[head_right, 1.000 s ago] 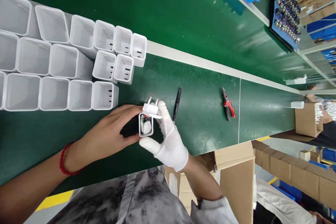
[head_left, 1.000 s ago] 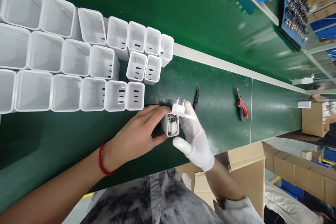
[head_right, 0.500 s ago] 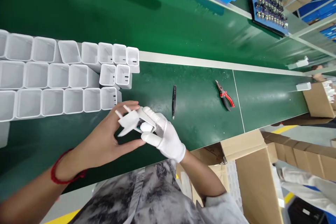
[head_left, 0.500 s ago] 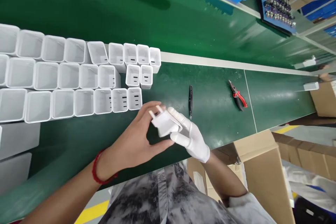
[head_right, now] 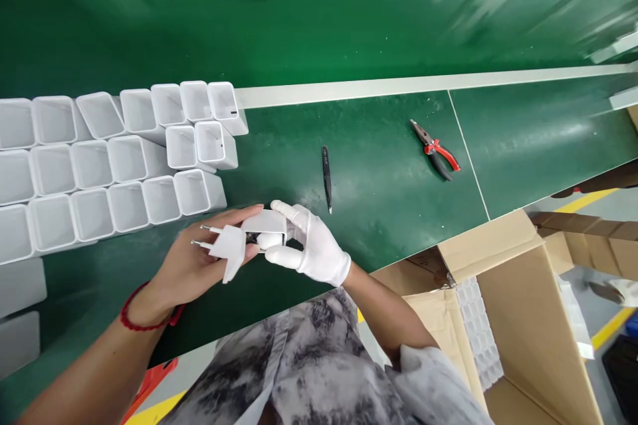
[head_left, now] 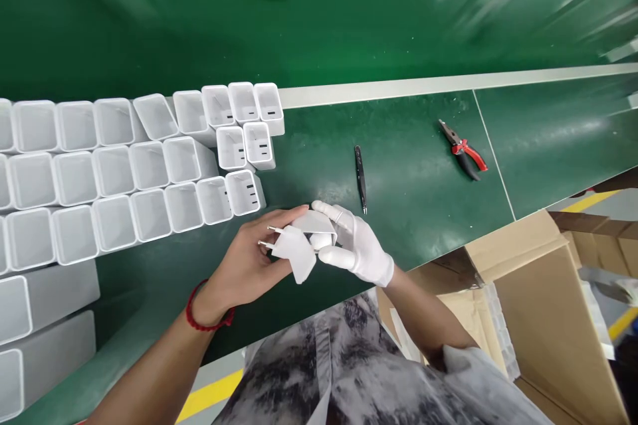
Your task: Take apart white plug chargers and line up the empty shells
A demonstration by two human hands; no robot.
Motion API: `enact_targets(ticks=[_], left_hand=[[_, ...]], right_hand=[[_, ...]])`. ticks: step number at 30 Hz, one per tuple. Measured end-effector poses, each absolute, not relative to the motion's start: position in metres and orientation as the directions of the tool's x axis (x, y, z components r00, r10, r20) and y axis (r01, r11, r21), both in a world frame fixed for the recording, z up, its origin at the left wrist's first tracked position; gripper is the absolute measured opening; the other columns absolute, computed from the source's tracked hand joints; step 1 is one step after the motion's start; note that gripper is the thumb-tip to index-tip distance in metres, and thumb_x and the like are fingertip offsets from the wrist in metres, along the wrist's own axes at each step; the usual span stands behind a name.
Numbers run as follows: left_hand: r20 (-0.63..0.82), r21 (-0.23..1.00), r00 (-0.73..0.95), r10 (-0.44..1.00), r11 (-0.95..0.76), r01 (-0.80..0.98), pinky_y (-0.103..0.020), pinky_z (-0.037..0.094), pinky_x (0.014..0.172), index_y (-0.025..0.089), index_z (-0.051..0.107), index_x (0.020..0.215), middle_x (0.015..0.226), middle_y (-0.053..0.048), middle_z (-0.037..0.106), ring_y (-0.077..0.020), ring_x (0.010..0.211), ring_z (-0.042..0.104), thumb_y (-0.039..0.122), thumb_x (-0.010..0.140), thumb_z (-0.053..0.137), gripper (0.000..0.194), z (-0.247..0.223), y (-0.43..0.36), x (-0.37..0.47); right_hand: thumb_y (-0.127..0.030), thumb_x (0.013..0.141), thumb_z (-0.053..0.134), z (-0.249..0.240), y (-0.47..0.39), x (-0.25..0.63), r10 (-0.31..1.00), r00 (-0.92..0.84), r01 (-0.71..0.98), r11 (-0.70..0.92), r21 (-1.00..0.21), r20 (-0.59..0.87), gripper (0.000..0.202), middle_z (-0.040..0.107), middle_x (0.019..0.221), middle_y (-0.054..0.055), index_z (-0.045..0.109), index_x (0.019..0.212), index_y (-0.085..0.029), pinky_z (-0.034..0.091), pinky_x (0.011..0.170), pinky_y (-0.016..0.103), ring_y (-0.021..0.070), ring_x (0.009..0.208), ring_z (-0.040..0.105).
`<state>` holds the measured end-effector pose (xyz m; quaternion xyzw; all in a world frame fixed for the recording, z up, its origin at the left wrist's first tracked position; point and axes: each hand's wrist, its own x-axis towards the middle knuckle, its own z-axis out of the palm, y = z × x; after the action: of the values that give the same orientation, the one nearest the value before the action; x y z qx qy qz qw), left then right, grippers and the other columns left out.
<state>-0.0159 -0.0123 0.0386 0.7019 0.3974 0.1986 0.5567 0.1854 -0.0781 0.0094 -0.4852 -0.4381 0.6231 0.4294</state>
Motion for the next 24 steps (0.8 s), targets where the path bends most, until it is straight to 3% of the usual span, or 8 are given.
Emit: enact_targets(ticks=[4,10,17,20,24], left_hand=[[-0.188,0.944,0.574,0.797,-0.016,0.331,-0.022,0.053,0.055,0.025,0.064,0.122,0.098,-0.002,0.071,-0.0149,0.074,0.066,0.023,0.077,0.068,0.045,0.0395,-0.0126,-0.0127],[-0.182,0.946,0.558,0.809,-0.011,0.325,-0.025,0.058,0.061,0.031,0.064,0.121,0.112,-0.001,0.071,-0.019,0.084,0.07,0.023,0.078,0.069,0.044,0.0358,-0.0159,-0.0115],[-0.225,0.955,0.552,0.803,0.068,0.29,-0.027,0.061,0.065,0.029,0.064,0.121,0.117,-0.003,0.071,-0.0237,0.092,0.072,0.025,0.077,0.074,0.046,0.0385,-0.0199,-0.0118],[-0.231,0.961,0.561,0.795,0.097,0.258,-0.026,0.062,0.065,0.031,0.064,0.123,0.118,-0.002,0.071,-0.0233,0.094,0.072,0.024,0.076,0.074,0.048,0.0375,-0.0214,-0.011],[-0.222,0.974,0.562,0.796,0.152,0.17,-0.03,0.062,0.082,0.027,0.067,0.118,0.12,-0.004,0.07,-0.0239,0.101,0.071,0.023,0.076,0.074,0.043,0.0381,-0.0208,-0.0074]], right_hand=[[-0.055,0.078,0.072,0.0069,-0.0798,0.1842,0.976,-0.131,-0.045,-0.183,-0.982,-0.176,0.071,0.055,0.101,0.004,0.05,0.14,-0.026,0.053,0.086,0.038,0.0203,0.092,0.061],[-0.051,0.081,0.071,0.0067,-0.0808,0.1834,0.985,-0.108,-0.043,-0.139,-0.989,-0.134,0.064,0.05,0.096,0.002,0.051,0.138,-0.03,0.053,0.079,0.036,0.0182,0.086,0.057],[-0.04,0.082,0.071,0.007,-0.0806,0.1811,0.993,-0.092,-0.09,-0.077,-0.993,-0.069,0.057,0.047,0.092,0.0,0.053,0.136,-0.033,0.052,0.071,0.03,0.0145,0.079,0.055],[-0.047,0.081,0.07,0.0082,-0.081,0.1803,0.991,-0.081,-0.068,-0.108,-0.992,-0.102,0.056,0.048,0.09,0.001,0.056,0.134,-0.031,0.051,0.066,0.029,0.0138,0.073,0.053],[-0.055,0.081,0.067,0.0087,-0.0811,0.1801,0.994,-0.057,-0.039,-0.097,-0.994,-0.095,0.055,0.049,0.09,0.001,0.06,0.129,-0.029,0.051,0.064,0.029,0.0139,0.073,0.053]])
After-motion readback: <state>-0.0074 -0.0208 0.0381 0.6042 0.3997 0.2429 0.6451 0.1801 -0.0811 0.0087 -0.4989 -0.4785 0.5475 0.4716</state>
